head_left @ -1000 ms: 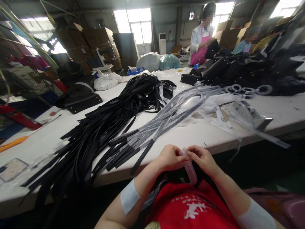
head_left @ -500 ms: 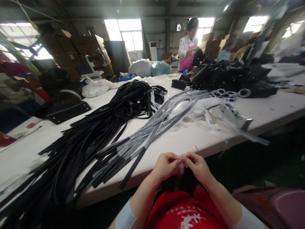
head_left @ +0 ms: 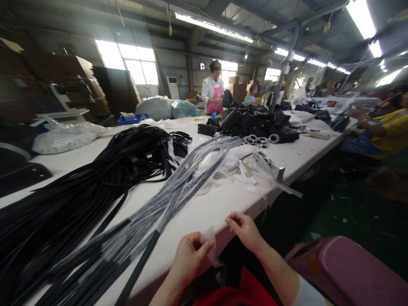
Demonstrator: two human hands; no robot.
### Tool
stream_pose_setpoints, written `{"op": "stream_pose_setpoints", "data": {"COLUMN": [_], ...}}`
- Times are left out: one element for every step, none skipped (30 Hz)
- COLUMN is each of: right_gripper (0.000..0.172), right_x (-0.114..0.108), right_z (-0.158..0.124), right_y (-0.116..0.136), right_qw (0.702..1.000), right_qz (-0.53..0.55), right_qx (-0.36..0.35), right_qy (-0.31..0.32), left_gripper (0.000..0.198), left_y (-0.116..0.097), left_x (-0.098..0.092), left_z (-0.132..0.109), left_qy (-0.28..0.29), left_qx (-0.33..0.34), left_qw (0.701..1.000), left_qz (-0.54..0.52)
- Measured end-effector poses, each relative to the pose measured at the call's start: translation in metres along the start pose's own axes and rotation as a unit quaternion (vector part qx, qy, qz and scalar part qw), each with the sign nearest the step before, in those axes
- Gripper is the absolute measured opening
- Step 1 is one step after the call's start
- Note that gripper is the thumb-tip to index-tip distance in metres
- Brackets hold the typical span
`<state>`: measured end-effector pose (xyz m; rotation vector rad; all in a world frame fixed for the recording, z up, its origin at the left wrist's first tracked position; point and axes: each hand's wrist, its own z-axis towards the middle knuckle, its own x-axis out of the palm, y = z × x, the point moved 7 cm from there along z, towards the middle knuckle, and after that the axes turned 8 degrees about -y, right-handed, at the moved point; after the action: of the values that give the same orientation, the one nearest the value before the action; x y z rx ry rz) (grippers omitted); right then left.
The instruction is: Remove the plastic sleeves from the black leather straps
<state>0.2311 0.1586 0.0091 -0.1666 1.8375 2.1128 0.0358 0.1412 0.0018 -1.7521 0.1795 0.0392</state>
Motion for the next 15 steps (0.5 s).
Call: {"op": "stream_pose_setpoints", "data": {"right_gripper": [0.031, 0.029, 0.025, 0.023, 0.022, 0.023, 0.025, 0.027, 0.029, 0.031, 0.032, 0.034, 0.035, 0.035, 0.035], "right_x": [-0.016, -0.035, -0.054, -0.072, -0.091, -0.109, -0.125, -0.139, -0.149, -0.156, -0.161, -0.163, -0.164, -0.164, -0.163], "right_z": [0.018, 0.039, 0.060, 0.081, 0.101, 0.118, 0.132, 0.143, 0.151, 0.156, 0.160, 0.163, 0.164, 0.165, 0.165], "right_y": [-0.005, -0.011, -0.019, -0.027, -0.035, -0.043, -0.051, -0.058, -0.065, -0.071, -0.076, -0.080, -0.082, -0.083, -0.083], "right_qw": [0.998, 0.990, 0.981, 0.973, 0.963, 0.952, 0.941, 0.929, 0.919, 0.912, 0.908, 0.906, 0.904, 0.902, 0.899], "right_qz": [-0.060, -0.127, -0.169, -0.197, -0.223, -0.247, -0.271, -0.294, -0.314, -0.331, -0.345, -0.356, -0.367, -0.376, -0.386], "right_qx": [-0.009, -0.009, 0.001, 0.011, 0.024, 0.040, 0.057, 0.074, 0.088, 0.098, 0.103, 0.104, 0.100, 0.095, 0.090], "right_qy": [-0.030, -0.065, -0.096, -0.123, -0.150, -0.176, -0.197, -0.212, -0.220, -0.220, -0.214, -0.205, -0.196, -0.190, -0.188], "left_gripper": [0.039, 0.039, 0.040, 0.041, 0.044, 0.046, 0.048, 0.049, 0.049, 0.049, 0.048, 0.047, 0.046, 0.046, 0.045], "left_y": [0.000, 0.001, 0.003, 0.006, 0.011, 0.016, 0.020, 0.024, 0.026, 0.027, 0.027, 0.027, 0.026, 0.025, 0.025], "left_x": [-0.006, -0.012, -0.018, -0.024, -0.030, -0.034, -0.038, -0.041, -0.044, -0.047, -0.050, -0.052, -0.053, -0.055, -0.055], "left_z": [0.003, 0.008, 0.012, 0.017, 0.021, 0.025, 0.027, 0.029, 0.030, 0.029, 0.029, 0.028, 0.027, 0.027, 0.026], "left_qy": [-0.006, -0.011, -0.015, -0.015, -0.012, -0.005, 0.003, 0.010, 0.015, 0.015, 0.013, 0.010, 0.007, 0.004, 0.001], "left_qx": [0.006, 0.010, 0.013, 0.012, 0.008, 0.000, -0.009, -0.016, -0.019, -0.019, -0.016, -0.012, -0.008, -0.006, -0.006], "left_qw": [1.000, 1.000, 0.999, 0.999, 0.999, 1.000, 1.000, 1.000, 1.000, 0.999, 0.999, 0.999, 0.999, 0.999, 0.998], "left_qz": [0.011, 0.023, 0.032, 0.037, 0.035, 0.028, 0.016, 0.002, -0.012, -0.023, -0.033, -0.041, -0.047, -0.052, -0.057]}}
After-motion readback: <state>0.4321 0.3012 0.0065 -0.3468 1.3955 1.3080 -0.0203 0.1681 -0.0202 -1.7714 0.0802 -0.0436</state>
